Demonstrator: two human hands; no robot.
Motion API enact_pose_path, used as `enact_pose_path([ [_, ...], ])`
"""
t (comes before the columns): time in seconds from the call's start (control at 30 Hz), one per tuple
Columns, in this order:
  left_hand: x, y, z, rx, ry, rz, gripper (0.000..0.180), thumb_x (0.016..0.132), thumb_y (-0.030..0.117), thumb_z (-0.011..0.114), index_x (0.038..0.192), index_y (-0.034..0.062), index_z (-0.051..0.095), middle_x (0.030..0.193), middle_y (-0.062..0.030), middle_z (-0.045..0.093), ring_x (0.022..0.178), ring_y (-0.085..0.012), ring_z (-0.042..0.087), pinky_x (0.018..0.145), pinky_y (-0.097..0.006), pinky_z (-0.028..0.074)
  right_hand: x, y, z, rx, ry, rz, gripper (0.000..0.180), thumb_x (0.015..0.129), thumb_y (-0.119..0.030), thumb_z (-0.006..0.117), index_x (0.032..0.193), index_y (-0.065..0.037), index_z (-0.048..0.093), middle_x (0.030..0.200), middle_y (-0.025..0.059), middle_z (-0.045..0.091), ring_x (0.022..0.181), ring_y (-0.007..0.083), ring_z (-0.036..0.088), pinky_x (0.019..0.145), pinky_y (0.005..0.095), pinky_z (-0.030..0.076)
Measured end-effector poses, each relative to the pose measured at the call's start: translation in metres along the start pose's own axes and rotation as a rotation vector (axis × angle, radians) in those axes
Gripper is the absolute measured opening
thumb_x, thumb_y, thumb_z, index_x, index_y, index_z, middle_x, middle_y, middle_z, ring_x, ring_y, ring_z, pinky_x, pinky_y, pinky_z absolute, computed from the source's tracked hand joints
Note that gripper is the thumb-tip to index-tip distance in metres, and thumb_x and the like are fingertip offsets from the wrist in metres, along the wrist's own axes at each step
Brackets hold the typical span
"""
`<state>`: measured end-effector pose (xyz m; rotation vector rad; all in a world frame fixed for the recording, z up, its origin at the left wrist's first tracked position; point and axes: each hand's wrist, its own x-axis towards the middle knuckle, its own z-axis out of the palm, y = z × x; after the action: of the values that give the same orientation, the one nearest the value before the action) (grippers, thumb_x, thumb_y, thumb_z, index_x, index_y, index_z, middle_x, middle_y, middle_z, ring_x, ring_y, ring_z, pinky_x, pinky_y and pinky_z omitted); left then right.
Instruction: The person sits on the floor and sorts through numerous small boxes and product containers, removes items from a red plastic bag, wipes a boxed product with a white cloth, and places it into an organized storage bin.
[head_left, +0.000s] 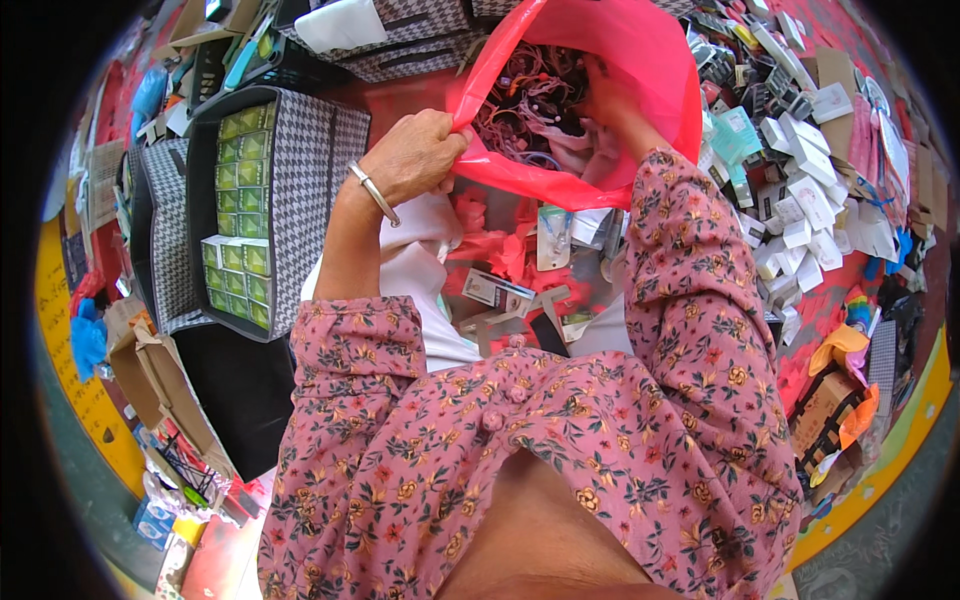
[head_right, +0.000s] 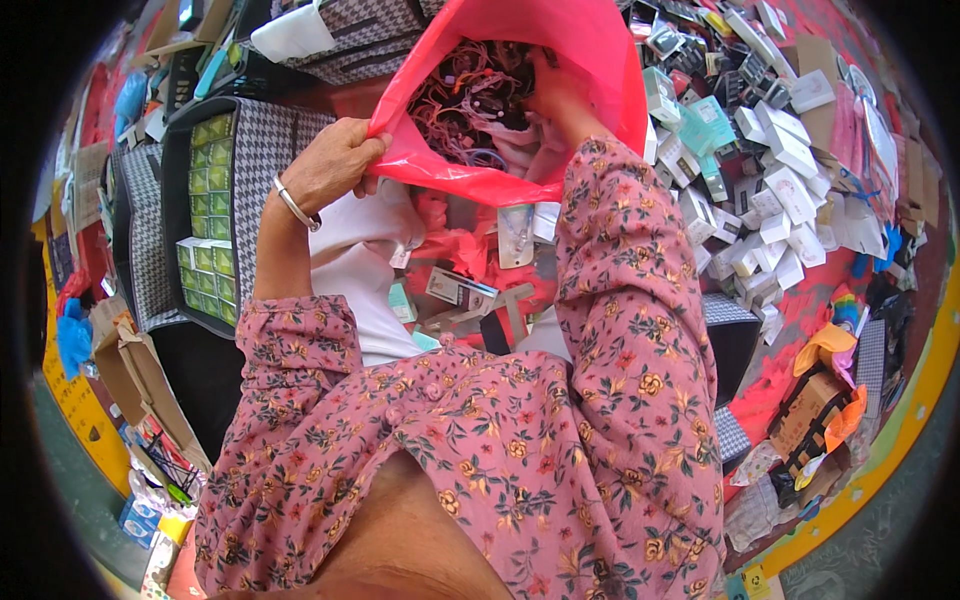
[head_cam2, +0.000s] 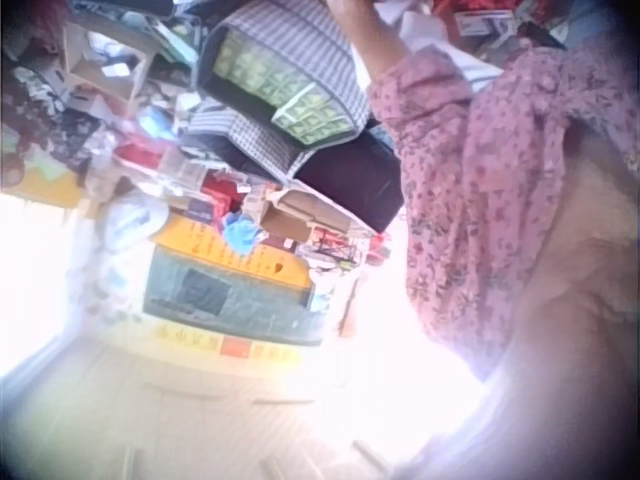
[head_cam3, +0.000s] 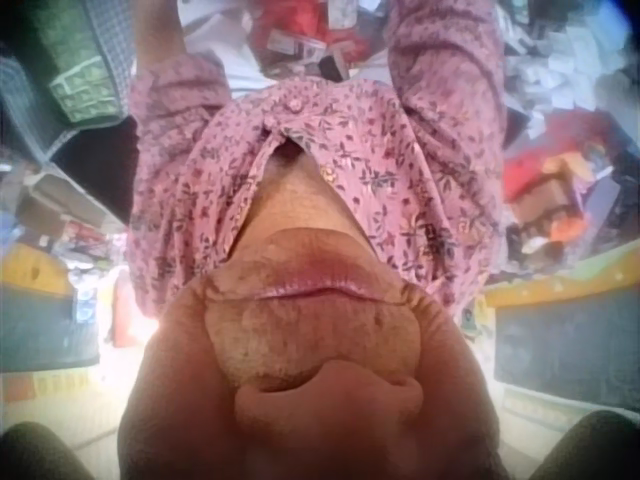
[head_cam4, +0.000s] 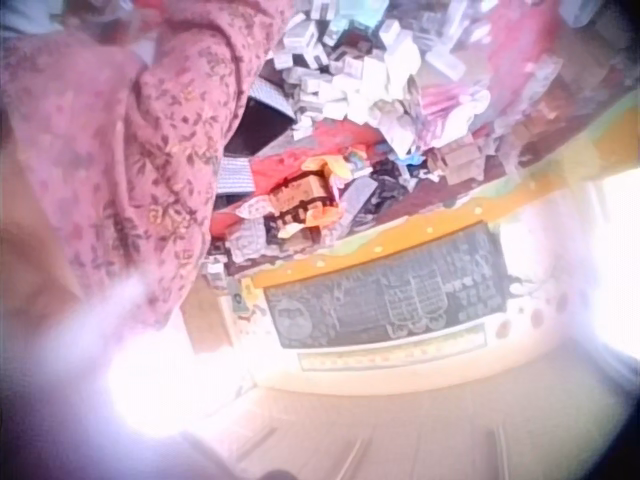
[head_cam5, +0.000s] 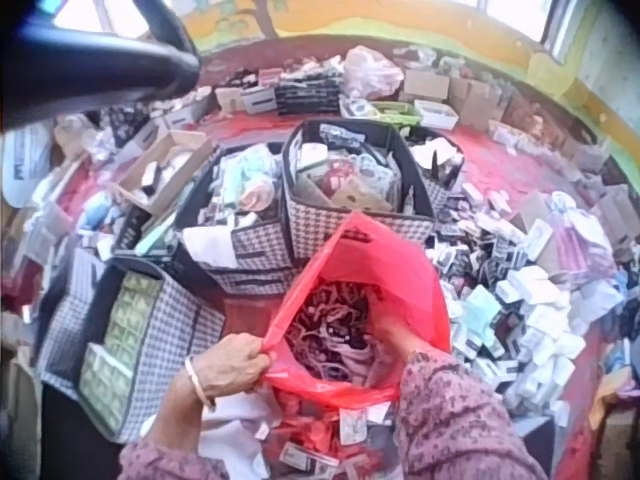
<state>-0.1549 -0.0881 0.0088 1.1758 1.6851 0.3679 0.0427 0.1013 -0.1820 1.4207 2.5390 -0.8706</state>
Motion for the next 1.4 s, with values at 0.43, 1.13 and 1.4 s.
enact_pose_path([
  [0.43, 0.01, -0.012, 0.002, -0.02, -0.01, -0.033, 0.031, 0.081, 0.021, 0.042, 0.066, -0.0039, 0.052, 0.047, -0.0125, 0.051, 0.046, -0.0229, 0.056, 0.047, -0.035, 0.043, 0.002, -0.004, 0.019, -0.197, 0.056, -0.137, 0.035, 0.065, -0.017, 0.058, 0.098, -0.004, 0.057, 0.089, 0.0222, 0.059, 0.084, 0.0355, 0.058, 0.071, 0.0417, 0.046],
  [1.13, 0.002, 0.007, -0.007, 0.0, 0.025, -0.016, 0.033, 0.083, 0.018, 0.039, 0.072, -0.0099, 0.053, 0.055, -0.0162, 0.058, 0.05, -0.022, 0.061, 0.047, -0.031, 0.05, -0.114, -0.1, -0.101, 0.832, -0.12, -0.234, 0.031, 0.069, -0.004, 0.063, 0.1, -0.003, 0.056, 0.084, 0.0053, 0.06, 0.077, 0.0127, 0.056, 0.072, 0.025, 0.043],
  [1.4, 0.003, 0.001, -0.01, -0.027, 0.007, -0.026, 0.031, 0.082, 0.015, 0.038, 0.072, -0.0103, 0.053, 0.056, -0.0156, 0.058, 0.05, -0.0215, 0.061, 0.046, -0.03, 0.05, -0.11, -0.1, -0.112, 1.141, -0.114, -0.212, 0.035, 0.071, 0.003, 0.06, 0.105, -0.001, 0.053, 0.091, 0.0003, 0.056, 0.081, 0.0066, 0.05, 0.074, 0.02, 0.04],
])
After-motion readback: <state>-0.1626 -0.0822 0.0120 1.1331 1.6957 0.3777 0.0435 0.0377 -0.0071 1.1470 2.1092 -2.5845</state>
